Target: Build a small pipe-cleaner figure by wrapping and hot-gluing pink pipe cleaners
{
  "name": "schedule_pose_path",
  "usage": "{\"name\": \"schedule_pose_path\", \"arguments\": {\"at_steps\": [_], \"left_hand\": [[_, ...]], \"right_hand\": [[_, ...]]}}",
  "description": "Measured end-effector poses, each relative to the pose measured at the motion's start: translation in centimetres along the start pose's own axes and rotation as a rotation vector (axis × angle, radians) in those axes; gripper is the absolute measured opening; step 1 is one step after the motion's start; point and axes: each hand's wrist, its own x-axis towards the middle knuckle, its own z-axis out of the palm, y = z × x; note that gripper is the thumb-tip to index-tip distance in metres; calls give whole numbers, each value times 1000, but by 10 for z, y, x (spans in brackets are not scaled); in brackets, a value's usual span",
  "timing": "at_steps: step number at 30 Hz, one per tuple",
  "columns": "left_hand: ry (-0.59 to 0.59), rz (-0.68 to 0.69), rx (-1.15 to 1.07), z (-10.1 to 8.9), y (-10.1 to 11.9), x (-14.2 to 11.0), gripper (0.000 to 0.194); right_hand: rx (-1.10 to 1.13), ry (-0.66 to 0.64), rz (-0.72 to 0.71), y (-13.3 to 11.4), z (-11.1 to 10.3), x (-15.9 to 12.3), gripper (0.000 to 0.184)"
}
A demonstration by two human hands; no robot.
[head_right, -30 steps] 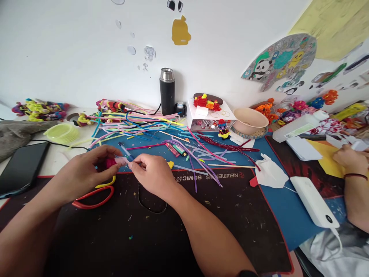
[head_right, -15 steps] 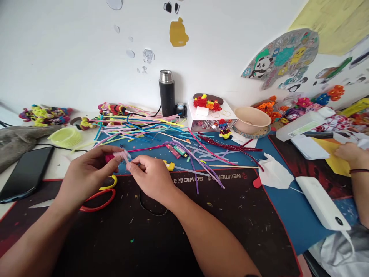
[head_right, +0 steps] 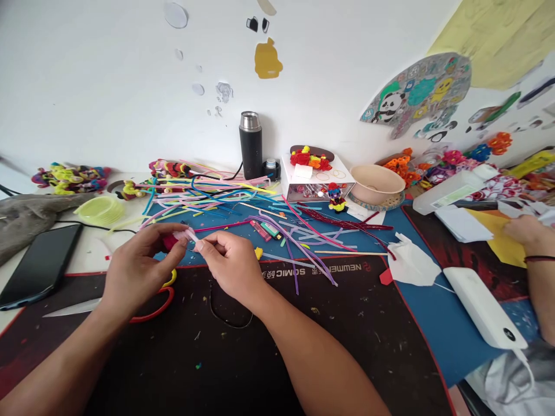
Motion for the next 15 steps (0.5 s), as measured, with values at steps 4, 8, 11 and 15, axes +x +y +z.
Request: {"name": "schedule_pose_path", "arguments": {"at_steps": [4, 8, 11, 15], "left_hand": [[4, -39, -23, -3, 2, -1, 28], [-15, -121, -66, -6, 8, -2, 30], [1, -167, -107, -7, 12, -2, 29], [-12, -277, -298, -7, 19, 0, 34]], "right_hand": [[22, 9, 15, -2, -2, 1, 27], [46, -13, 29, 0, -1, 0, 26], [54, -33, 44, 2, 2, -1, 27], [117, -63, 70, 3, 7, -2, 27]]}}
